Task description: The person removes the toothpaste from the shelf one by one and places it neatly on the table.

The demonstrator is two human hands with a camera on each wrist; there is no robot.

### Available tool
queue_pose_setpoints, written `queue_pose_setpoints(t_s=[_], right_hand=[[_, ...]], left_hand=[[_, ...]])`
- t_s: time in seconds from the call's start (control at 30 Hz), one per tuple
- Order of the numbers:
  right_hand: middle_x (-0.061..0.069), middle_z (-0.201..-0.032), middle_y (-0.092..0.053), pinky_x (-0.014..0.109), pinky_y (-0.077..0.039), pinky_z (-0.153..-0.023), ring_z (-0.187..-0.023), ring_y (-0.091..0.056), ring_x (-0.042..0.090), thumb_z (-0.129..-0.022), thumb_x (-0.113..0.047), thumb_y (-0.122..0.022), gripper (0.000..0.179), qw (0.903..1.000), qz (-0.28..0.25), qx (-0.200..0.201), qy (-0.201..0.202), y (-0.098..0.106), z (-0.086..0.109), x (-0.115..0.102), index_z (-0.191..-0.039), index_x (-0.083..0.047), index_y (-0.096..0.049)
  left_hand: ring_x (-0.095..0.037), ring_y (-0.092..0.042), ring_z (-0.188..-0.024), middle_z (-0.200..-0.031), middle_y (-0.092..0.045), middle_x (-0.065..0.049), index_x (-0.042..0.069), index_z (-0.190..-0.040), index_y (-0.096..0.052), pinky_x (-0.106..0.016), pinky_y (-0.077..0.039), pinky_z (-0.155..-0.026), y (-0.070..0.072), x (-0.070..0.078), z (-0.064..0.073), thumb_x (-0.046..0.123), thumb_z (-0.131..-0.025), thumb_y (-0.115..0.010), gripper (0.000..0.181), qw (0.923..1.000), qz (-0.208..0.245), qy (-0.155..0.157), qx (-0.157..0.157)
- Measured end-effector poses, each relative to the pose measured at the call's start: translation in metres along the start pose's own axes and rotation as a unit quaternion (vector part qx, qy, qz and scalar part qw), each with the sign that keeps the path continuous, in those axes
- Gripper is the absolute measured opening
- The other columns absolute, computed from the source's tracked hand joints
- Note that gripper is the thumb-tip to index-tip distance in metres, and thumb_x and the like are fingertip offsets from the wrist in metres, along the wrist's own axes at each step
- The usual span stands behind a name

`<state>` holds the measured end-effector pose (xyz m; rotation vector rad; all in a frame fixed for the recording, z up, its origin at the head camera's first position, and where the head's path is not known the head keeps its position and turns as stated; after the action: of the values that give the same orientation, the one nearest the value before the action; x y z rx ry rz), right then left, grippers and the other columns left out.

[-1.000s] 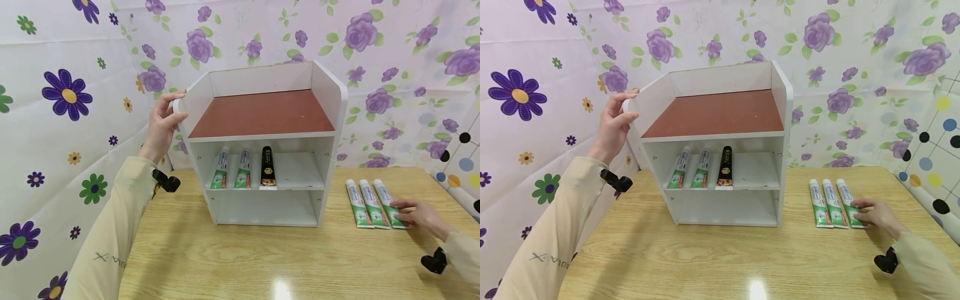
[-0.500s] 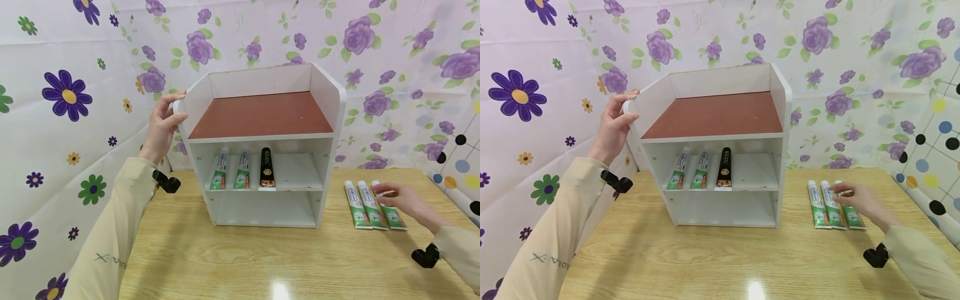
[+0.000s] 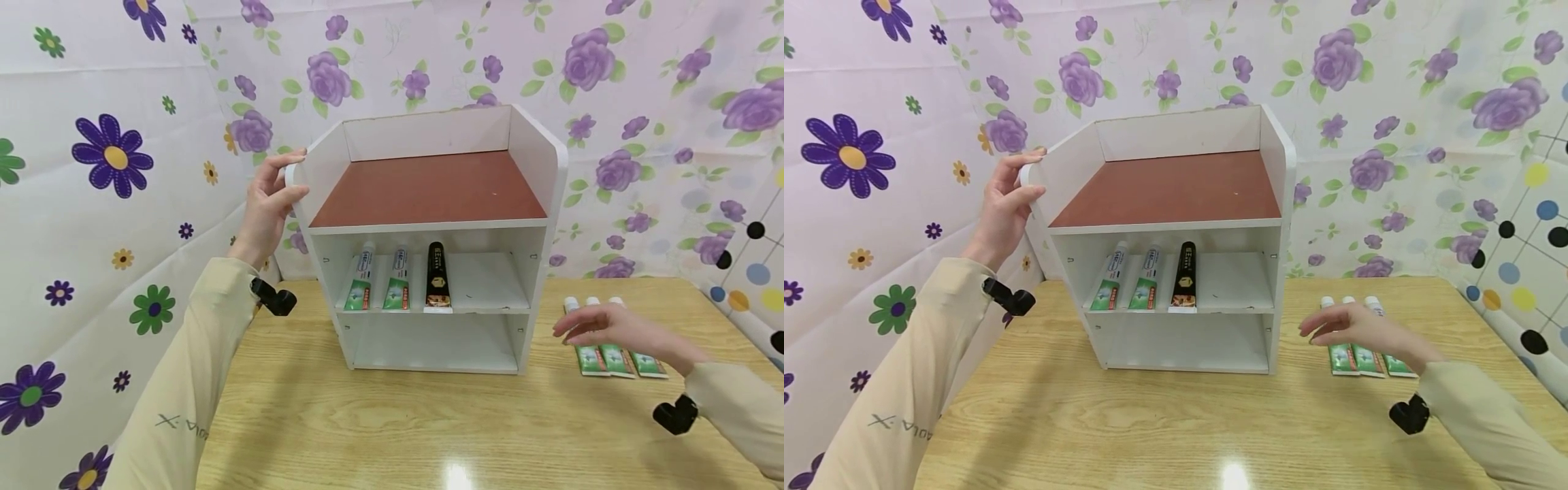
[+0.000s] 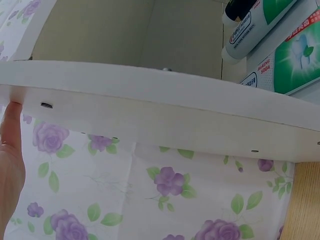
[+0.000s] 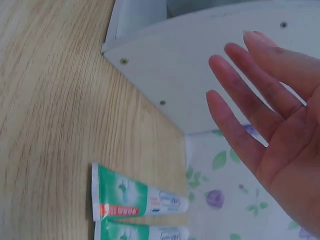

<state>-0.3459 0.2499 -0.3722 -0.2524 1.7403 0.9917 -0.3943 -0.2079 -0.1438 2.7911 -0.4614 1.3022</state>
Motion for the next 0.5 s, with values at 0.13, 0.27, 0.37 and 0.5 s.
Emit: queue_pose_setpoints(t_s=[0.13,0.27,0.37,0.5], right_hand=[[0.016,-0.111,-0.058,0.038,-0.047,-0.077,-0.097,-0.056,0.029,-0.089,-0.001,-0.054,0.028,0.9989,-0.01,-0.019,0.041,-0.01,-0.01,-0.018,-0.117,0.0,-0.057],[0.015,-0.108,-0.06,0.041,-0.047,-0.075,-0.096,-0.057,0.03,-0.088,0.003,-0.053,0.026,0.9962,-0.016,-0.038,0.077,-0.021,-0.019,-0.035,-0.114,0.005,-0.056],[0.016,-0.111,-0.058,0.042,-0.046,-0.076,-0.098,-0.056,0.031,-0.089,0.005,-0.052,0.027,0.9941,-0.032,-0.059,0.086,-0.029,-0.022,-0.044,-0.115,0.007,-0.055],[0.017,-0.114,-0.056,0.041,-0.047,-0.076,-0.099,-0.055,0.03,-0.089,0.004,-0.051,0.029,0.9934,-0.042,-0.067,0.084,-0.04,-0.026,-0.054,-0.118,0.005,-0.054]], left_hand=[[-0.028,-0.043,-0.11,-0.137,-0.037,-0.009,0.011,-0.11,-0.059,-0.032,-0.043,-0.079,0.001,0.001,0.0,-0.008,-0.081,-0.057,0.035,1.0,0.004,-0.002,0.002],[-0.028,-0.043,-0.111,-0.137,-0.037,-0.009,0.011,-0.11,-0.059,-0.033,-0.043,-0.08,0.001,0.001,0.0,-0.008,-0.081,-0.057,0.035,1.0,0.004,-0.003,0.003],[-0.028,-0.043,-0.111,-0.137,-0.037,-0.008,0.011,-0.111,-0.059,-0.033,-0.043,-0.079,0.001,0.0,0.001,-0.008,-0.081,-0.056,0.035,1.0,0.004,-0.002,0.002],[-0.028,-0.043,-0.111,-0.138,-0.036,-0.009,0.011,-0.111,-0.058,-0.032,-0.044,-0.079,-0.001,0.0,0.001,-0.009,-0.081,-0.056,0.036,1.0,0.004,-0.002,-0.001]])
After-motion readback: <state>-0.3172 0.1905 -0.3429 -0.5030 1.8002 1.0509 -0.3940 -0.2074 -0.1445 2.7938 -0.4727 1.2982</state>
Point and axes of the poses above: each hand's wrist, its own z-axis away from the middle knuckle, its own y-axis out of the back of the hand, x = y × z, the point moved 8 cm from there along -z, towards the middle knuckle
